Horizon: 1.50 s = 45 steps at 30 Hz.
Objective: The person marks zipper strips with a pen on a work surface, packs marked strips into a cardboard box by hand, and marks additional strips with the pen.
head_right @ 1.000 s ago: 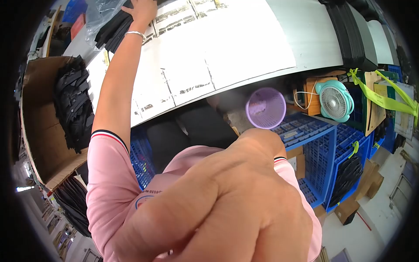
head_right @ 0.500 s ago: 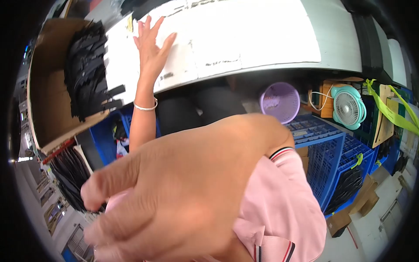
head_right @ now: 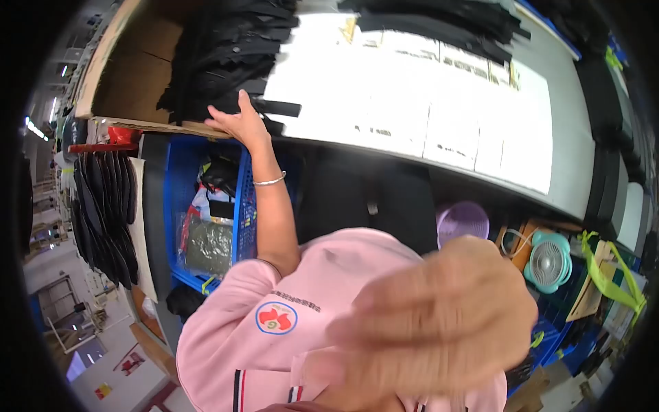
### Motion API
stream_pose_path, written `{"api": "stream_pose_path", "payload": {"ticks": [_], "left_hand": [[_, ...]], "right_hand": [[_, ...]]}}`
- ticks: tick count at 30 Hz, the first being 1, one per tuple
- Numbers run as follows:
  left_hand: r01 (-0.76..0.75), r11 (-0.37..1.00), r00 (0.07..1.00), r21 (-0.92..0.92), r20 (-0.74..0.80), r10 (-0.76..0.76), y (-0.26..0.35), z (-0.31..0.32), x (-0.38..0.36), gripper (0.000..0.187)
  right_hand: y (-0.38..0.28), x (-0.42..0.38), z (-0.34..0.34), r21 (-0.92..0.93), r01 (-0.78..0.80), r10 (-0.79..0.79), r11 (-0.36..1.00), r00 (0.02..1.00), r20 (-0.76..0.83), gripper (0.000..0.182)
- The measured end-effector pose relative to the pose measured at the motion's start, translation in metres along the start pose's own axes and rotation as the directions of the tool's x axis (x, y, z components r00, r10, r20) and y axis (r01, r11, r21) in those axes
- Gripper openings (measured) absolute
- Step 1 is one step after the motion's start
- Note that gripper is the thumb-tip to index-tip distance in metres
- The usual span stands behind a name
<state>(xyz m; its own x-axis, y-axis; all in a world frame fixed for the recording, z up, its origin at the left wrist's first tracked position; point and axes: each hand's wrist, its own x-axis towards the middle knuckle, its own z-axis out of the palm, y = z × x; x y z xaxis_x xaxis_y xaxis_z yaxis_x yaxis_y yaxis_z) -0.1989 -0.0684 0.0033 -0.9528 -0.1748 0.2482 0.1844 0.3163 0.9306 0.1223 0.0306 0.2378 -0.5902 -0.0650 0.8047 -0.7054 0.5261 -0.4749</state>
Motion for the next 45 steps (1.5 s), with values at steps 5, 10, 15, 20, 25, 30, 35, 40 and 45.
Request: {"api": "stream_pose_path", "payload": {"ticks": [5, 10, 15, 20, 25, 30, 35, 40, 45], "left_hand": [[0.246, 0.954, 0.969, -0.171, 0.032, -0.244, 0.008, 0.021, 0.035, 0.089], [0.034, 0.996, 0.999, -0.087, -0.005, -0.034, 0.002, 0.02, 0.015, 0.082], [0.075, 0.997, 0.996, 0.003, -0.052, -0.074, -0.01, 0.011, 0.008, 0.086], [0.21, 0.953, 0.975, -0.218, -0.02, -0.22, -0.005, 0.017, 0.035, 0.094], [0.411, 0.773, 0.904, -0.483, 0.108, -0.413, 0.018, 0.017, 0.049, 0.099], [0.292, 0.888, 0.955, -0.356, 0.063, -0.289, 0.006, 0.026, 0.047, 0.088], [-0.087, 0.995, 0.992, -0.051, -0.095, 0.082, -0.015, 0.039, 0.044, 0.077], [-0.097, 0.993, 0.992, 0.064, -0.079, 0.102, -0.012, 0.039, 0.04, 0.075], [-0.05, 0.999, 0.996, 0.019, -0.079, 0.051, -0.012, 0.037, 0.04, 0.077]], "right_hand": [[0.067, -0.002, 0.036, 0.243, -0.294, 0.331, 0.924, 0.935, -0.128, 0.008], [0.19, 0.001, 0.06, 0.12, -0.582, 0.594, 0.804, 0.795, -0.125, 0.011], [0.296, 0.024, 0.112, -0.171, -0.622, 0.635, 0.764, 0.772, 0.031, 0.032], [0.371, 0.055, 0.151, -0.599, -0.4, 0.528, 0.694, 0.848, 0.045, 0.044], [0.4, 0.079, 0.181, -0.7, -0.411, 0.644, 0.584, 0.76, 0.09, 0.058], [0.408, 0.072, 0.188, -0.638, -0.377, 0.551, 0.671, 0.83, 0.088, 0.057], [0.404, 0.11, 0.166, -0.736, -0.331, 0.524, 0.591, 0.851, 0.037, 0.05], [0.445, 0.143, 0.155, -0.755, -0.214, 0.189, 0.619, 0.974, -0.121, 0.034], [0.503, 0.16, 0.15, -0.809, -0.19, 0.278, 0.557, 0.96, -0.034, 0.078]]}}
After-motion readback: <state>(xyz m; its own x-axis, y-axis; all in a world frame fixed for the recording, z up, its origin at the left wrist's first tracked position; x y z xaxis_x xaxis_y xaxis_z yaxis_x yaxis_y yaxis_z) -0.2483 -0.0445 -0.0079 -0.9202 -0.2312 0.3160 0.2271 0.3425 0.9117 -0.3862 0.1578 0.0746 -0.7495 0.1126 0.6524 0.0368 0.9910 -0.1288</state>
